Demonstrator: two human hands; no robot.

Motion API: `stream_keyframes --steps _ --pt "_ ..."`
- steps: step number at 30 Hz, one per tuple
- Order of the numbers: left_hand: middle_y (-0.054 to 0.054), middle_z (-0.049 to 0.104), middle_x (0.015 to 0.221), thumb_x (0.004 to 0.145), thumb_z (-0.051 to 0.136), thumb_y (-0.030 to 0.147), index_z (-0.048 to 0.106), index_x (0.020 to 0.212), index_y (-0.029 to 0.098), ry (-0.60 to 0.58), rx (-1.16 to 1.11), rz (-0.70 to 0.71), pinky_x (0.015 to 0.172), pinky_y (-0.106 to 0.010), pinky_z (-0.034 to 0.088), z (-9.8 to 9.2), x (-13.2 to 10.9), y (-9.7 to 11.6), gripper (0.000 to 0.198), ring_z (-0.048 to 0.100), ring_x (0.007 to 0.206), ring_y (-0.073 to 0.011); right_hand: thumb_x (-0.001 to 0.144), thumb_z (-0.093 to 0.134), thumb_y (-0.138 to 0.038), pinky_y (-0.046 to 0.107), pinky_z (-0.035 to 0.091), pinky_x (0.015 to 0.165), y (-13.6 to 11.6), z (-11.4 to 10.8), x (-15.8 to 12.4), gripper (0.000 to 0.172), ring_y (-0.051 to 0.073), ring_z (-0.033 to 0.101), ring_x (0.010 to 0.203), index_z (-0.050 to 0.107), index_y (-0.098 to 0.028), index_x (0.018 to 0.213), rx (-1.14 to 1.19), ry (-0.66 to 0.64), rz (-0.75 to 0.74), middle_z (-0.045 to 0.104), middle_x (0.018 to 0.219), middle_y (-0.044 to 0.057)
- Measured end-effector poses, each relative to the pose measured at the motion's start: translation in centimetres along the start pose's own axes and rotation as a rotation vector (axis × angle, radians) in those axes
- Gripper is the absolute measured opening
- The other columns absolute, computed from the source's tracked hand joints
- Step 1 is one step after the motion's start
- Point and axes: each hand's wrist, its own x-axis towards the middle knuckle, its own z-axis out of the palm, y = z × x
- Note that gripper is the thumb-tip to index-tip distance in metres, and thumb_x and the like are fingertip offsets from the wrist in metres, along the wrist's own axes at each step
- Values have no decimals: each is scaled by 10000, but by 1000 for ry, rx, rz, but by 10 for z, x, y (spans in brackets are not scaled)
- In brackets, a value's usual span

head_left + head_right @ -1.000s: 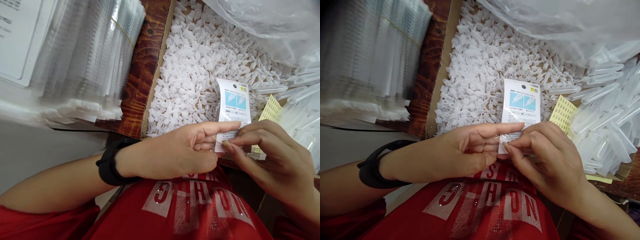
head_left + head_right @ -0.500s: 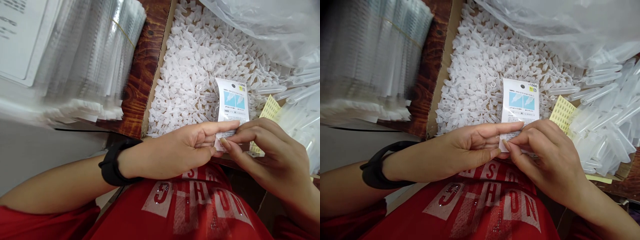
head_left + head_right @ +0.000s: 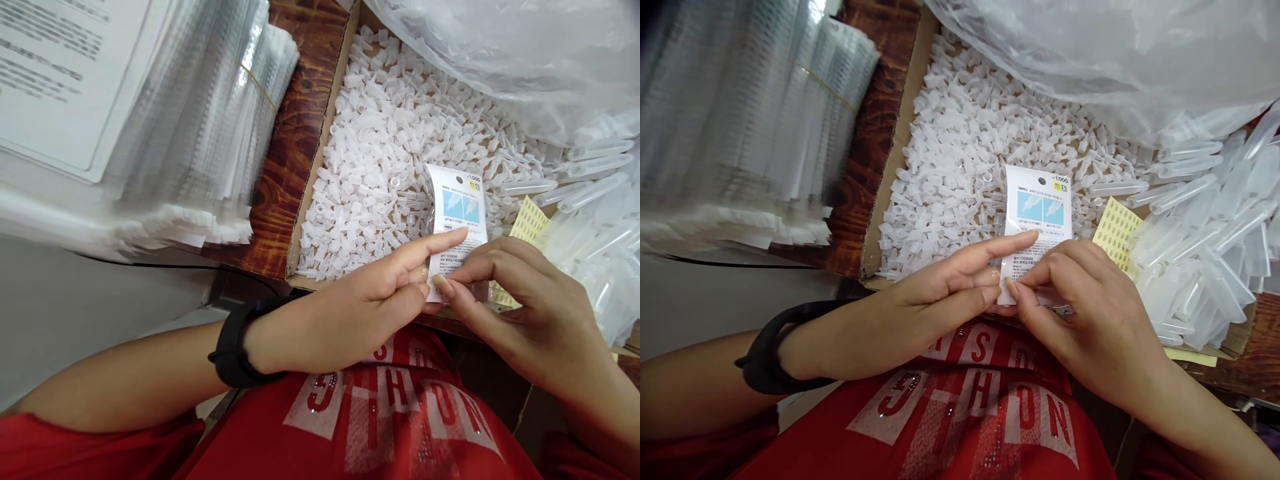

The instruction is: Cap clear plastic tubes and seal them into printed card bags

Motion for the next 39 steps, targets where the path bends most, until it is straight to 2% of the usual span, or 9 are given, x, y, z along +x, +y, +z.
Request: stream_keyframes --steps 3,5,8,11,16,23,28,32,39 --pt "50 559 1650 1108 495 273 510 1622 304 73 102 45 1249 -307 429 1 -3 -1 515 476 1558 -250 994 709 -196 292 475 724 -1 0 0 78 141 621 795 679 -204 923 -2 4 2 654 839 8" --pt "25 590 1615 1120 474 300 485 1636 312 68 157 59 1239 -338 430 0 -4 -3 515 523 1506 -247 996 709 -207 297 474 730 -2 0 -1 74 146 620 801 676 -206 929 0 0 12 656 844 8" --pt "22 744 1028 1125 488 356 378 1677 397 -11 148 45 856 -310 575 0 -2 -10 564 712 915 -178 996 712 -215 299 475 736 -1 0 -3 67 150 622 817 672 -210 942 2 -14 18 664 861 9" --pt "75 410 683 1116 509 339 350 1684 398 -43 132 60 591 -262 416 1 0 -14 593 415 573 -124 1005 701 -214 300 480 745 -1 1 -5 52 150 629 834 678 -212 959 -9 -16 12 676 878 11" --pt "65 366 743 1104 516 312 327 1689 340 -77 57 52 589 -259 354 5 -1 -12 616 337 607 -128 1023 692 -229 308 494 761 -3 -2 -9 41 155 651 851 690 -206 988 -44 25 -22 704 902 25" --pt "72 331 733 1112 490 264 307 1705 330 -96 112 180 744 -269 471 6 -7 -15 624 451 655 -129 957 776 -133 315 518 807 -10 -2 -20 176 151 683 868 719 -196 1112 -123 143 -89 738 976 40" --pt "59 456 740 1105 481 272 289 1717 356 -50 276 246 790 -305 522 4 -10 -15 647 547 704 -154 959 787 -185 316 554 794 -17 0 -26 244 159 728 890 738 -231 1193 -26 176 47 768 1027 29" --pt "-32 740 1054 1118 464 266 264 1735 299 -56 383 299 968 -362 563 6 -13 -15 648 719 1043 -231 976 773 -242 327 573 791 -24 -2 -26 175 175 739 946 762 -266 1148 86 143 154 775 1059 16" --pt "-35 745 1299 1104 476 244 253 1732 318 -72 412 321 1101 -404 549 9 -18 -15 671 662 1321 -273 968 757 -154 338 553 803 -25 -3 -26 106 155 677 858 738 -228 1040 -43 161 -26 704 952 32"
